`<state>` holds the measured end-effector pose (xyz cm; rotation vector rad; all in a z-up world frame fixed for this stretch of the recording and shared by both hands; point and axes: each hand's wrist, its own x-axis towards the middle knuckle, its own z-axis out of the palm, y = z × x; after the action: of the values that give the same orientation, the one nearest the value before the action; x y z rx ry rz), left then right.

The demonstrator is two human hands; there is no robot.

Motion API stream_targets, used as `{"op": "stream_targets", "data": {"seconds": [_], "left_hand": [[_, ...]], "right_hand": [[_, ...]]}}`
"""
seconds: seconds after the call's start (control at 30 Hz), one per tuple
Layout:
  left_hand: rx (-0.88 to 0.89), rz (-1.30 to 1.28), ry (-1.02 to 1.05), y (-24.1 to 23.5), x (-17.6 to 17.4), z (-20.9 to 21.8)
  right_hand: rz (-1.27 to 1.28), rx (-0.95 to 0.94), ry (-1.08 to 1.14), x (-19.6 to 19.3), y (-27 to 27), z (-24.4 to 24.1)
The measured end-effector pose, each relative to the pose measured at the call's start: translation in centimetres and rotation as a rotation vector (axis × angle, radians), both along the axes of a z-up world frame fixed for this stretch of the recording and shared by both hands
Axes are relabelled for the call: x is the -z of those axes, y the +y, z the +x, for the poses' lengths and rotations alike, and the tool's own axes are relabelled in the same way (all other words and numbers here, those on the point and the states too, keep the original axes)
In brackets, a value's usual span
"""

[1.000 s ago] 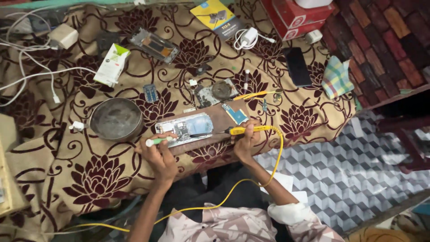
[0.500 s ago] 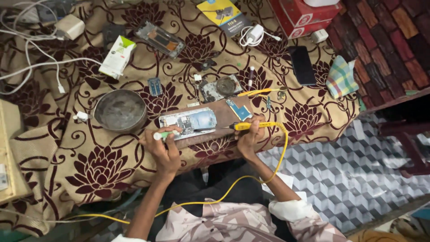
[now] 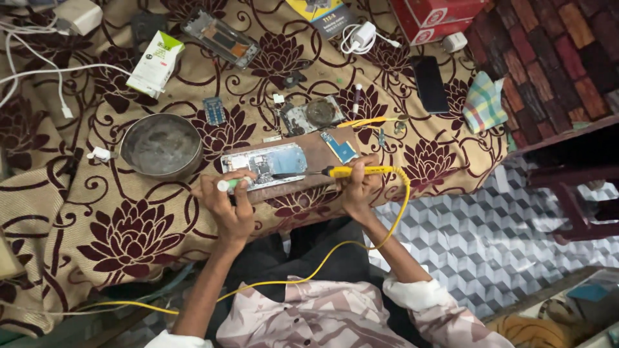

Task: The person sits on the floor and uses a soldering iron and a small tube to work on a disassembled mobile phone circuit board. They repeatedly apply the tube and solder various points on the board while seated cross-legged.

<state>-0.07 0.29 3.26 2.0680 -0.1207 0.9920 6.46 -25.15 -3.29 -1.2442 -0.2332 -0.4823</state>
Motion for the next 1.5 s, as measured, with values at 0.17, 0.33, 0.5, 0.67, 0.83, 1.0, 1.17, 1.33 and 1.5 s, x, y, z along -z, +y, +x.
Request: {"op": "stream_targets", "data": {"seconds": [0.17,0.33,0.5,0.67,0.83,1.0,1.17,1.33,1.5], "left_hand": [[0.0,-0.043,0.005,-0.2,-0.2,-0.2],[-0.011,-0.034,0.014,0.1,-0.2,-0.8],[-0.014,-0.054,0.0,-0.1,-0.1,-0.3],[-0.032,-0.071,0.058,0.1,0.7,-0.2],[0.008,-0.128,0.024,0.2,0.2,0.4],[0.074,-0.213,-0.04,0.0,-0.5,0.7],[-0.023,-0.045,-0.011,-0.2,-0.7,-0.3],[0.014,-0.089,0.003,-0.3,-0.3,0.2],[0.03,-0.114,0.017,-0.3,0.0,0.1]], "right_hand": [[-0.139,-0.034,-0.069,-2.0,0.3,-1.7],[-0.399,0.036,0.007,-3.0,-0.2,-3.1],[-0.36,-0.001,0.023,-3.1,-0.4,-3.5],[0.029,0.119,-0.113,-1.4,0.5,-2.3],[0.289,0.193,0.095,-0.2,0.2,-0.1],[0.218,0.04,0.193,1.6,-0.1,1.6],[0.249,0.013,0.123,3.7,-0.3,0.4],[0.278,0.004,0.12,4.3,0.1,1.4],[0.226,0.031,0.038,4.0,0.6,0.7]]}}
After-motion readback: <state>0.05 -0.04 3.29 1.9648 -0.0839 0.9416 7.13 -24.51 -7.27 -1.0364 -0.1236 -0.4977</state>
